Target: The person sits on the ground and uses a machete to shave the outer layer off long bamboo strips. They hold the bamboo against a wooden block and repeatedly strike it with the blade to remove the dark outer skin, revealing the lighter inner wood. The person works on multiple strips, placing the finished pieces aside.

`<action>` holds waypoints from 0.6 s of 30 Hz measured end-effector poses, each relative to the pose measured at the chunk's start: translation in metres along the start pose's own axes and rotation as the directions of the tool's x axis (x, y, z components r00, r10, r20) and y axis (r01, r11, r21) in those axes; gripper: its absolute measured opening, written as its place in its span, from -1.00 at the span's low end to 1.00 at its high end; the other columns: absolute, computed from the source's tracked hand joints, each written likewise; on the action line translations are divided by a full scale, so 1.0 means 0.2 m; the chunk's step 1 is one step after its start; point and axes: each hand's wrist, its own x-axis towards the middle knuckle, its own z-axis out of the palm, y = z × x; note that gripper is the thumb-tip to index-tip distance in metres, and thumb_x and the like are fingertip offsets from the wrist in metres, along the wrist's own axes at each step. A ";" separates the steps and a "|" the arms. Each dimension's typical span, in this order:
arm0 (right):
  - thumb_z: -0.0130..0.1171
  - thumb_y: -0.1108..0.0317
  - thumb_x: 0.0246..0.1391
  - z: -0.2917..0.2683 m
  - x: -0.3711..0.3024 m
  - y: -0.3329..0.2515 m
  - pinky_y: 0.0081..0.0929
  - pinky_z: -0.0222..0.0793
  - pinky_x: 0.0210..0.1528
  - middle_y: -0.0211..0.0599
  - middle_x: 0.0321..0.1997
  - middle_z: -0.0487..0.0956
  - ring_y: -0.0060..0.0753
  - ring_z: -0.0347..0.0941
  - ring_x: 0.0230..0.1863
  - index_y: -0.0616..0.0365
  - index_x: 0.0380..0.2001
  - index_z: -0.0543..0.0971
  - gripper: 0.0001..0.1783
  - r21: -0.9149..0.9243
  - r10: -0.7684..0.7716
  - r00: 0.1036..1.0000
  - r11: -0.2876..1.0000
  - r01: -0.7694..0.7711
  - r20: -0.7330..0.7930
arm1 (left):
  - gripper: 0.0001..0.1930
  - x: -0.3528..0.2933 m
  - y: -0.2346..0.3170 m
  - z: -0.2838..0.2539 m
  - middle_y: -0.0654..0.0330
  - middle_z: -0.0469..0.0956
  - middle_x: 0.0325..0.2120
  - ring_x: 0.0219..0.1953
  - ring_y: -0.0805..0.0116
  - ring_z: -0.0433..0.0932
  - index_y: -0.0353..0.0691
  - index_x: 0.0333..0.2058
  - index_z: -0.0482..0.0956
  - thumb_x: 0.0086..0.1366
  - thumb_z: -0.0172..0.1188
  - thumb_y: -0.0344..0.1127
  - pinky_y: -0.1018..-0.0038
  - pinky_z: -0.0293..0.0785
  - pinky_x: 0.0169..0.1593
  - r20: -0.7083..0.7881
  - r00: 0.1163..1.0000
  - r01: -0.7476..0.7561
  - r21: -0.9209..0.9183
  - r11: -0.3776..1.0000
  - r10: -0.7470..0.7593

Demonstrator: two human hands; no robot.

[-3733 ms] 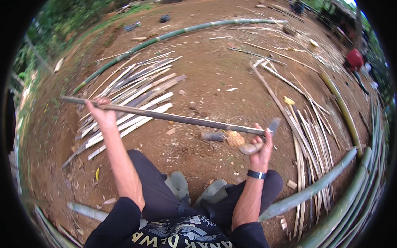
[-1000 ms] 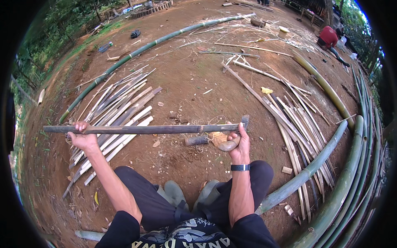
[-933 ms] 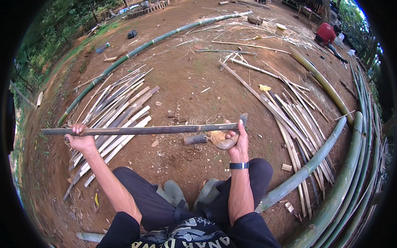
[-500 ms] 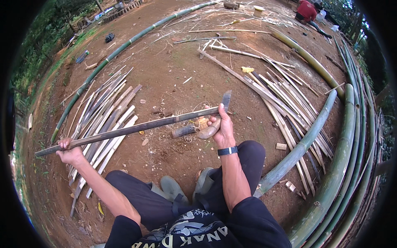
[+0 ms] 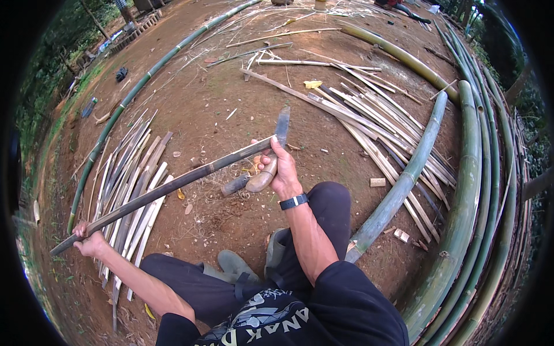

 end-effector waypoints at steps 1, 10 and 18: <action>0.11 0.14 0.18 0.01 0.00 0.00 -0.58 0.36 -0.56 0.06 -0.03 0.50 -0.66 0.29 -0.56 0.11 -0.32 0.35 -0.72 -0.014 0.000 1.000 1.000 0.000 -0.024 | -0.37 0.00 0.01 0.02 0.23 0.21 -0.61 -0.55 0.37 0.24 -0.29 -0.40 0.26 0.38 -0.47 0.24 0.44 0.25 -0.44 0.022 1.000 -0.016 0.033 0.999 0.015; 0.04 0.37 0.15 -0.18 0.10 0.10 -0.49 0.39 -0.57 0.17 -0.20 0.52 -0.55 0.36 -0.60 0.28 -0.25 0.28 -0.77 -0.168 0.042 0.905 0.978 -0.124 -0.422 | -0.35 -0.14 -0.06 0.33 0.24 0.20 -0.63 -0.60 0.38 0.20 -0.24 -0.38 0.26 0.36 -0.53 0.28 0.46 0.22 -0.48 0.082 0.969 -0.244 0.478 0.844 0.233; 0.04 0.42 0.13 -0.12 0.07 0.09 -0.54 0.38 -0.55 0.10 -0.14 0.52 -0.66 0.31 -0.62 0.19 -0.33 0.28 -0.85 -0.240 0.024 0.937 0.964 -0.114 -0.348 | -0.34 -0.40 -0.50 0.65 0.22 0.23 -0.64 -0.61 0.38 0.20 -0.28 -0.28 0.27 0.33 -0.39 0.33 0.45 0.20 -0.47 0.015 0.922 -0.247 0.791 0.559 0.387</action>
